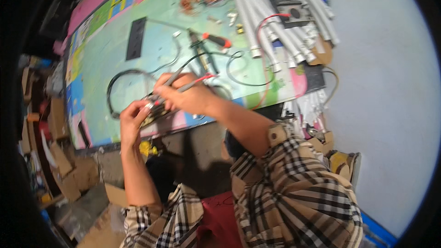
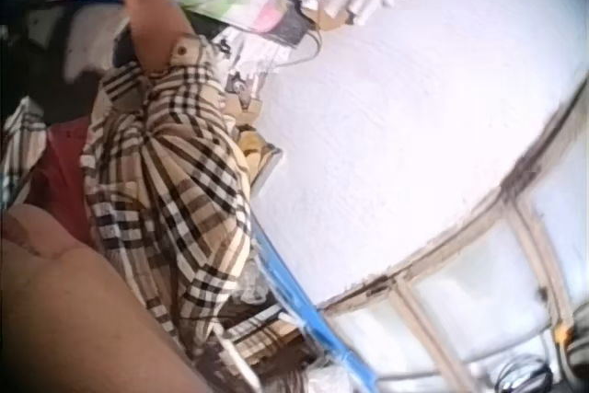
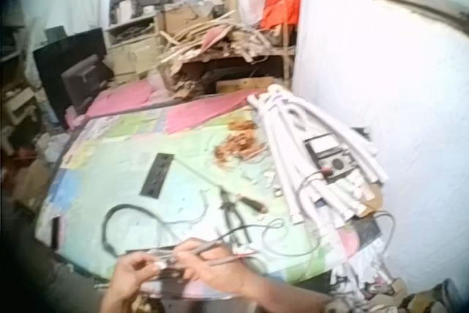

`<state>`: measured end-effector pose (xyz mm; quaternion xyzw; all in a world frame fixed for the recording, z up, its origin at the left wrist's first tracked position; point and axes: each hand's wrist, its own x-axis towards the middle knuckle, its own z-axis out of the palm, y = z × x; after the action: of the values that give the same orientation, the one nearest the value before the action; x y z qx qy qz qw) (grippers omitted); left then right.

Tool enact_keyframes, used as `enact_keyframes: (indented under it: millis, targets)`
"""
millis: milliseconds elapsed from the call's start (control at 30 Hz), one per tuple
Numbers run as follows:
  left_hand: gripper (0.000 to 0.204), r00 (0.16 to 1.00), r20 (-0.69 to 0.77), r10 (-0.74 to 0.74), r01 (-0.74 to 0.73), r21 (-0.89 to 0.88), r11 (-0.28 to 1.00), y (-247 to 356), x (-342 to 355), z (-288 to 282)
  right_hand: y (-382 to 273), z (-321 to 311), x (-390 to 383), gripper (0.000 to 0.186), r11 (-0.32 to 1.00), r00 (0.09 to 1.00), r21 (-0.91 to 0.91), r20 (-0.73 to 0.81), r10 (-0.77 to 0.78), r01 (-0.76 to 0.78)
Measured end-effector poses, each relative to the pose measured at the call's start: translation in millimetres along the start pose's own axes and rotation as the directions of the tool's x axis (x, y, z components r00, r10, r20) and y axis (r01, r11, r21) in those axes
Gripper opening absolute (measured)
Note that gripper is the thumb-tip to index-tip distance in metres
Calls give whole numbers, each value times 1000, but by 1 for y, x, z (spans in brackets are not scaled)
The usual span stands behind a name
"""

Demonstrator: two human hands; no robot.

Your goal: The person uses a multimeter to test connections on a small electronic device, then places a black cover over it and secures it. The person handles wires, a multimeter, and the device casing during the process.

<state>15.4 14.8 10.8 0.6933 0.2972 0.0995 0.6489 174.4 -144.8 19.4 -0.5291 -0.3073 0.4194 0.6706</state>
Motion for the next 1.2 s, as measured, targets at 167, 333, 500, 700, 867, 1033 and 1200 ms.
enact_keyframes:
  millis: [167,333,500,700,867,1033,1200]
  targets:
    - [13,997,8,73,-73,61,995,3,6,4,-6,-6,-6,19,995,995,-1,-36,-98,98]
    - [12,984,-32,173,-171,78,982,1,1,1,-7,-7,-5,21,981,981,-54,-39,-190,187]
    - [13,960,-136,243,-233,89,969,3,3,1,-10,-20,-5,25,969,966,46,-106,-237,243]
    - [15,604,-111,789,-459,761,458,6,-2,20,-3,-7,-5,28,961,990,247,-93,-103,123]
    - [24,494,-62,867,-478,814,330,4,-4,27,-3,4,-8,24,963,991,244,-98,-96,117]
    - [27,478,-36,878,-475,830,292,5,-5,27,1,3,-7,23,960,988,243,-87,-124,142]
    - [27,474,-24,880,-475,835,278,4,-6,27,1,5,-7,23,962,990,239,-82,-119,135]
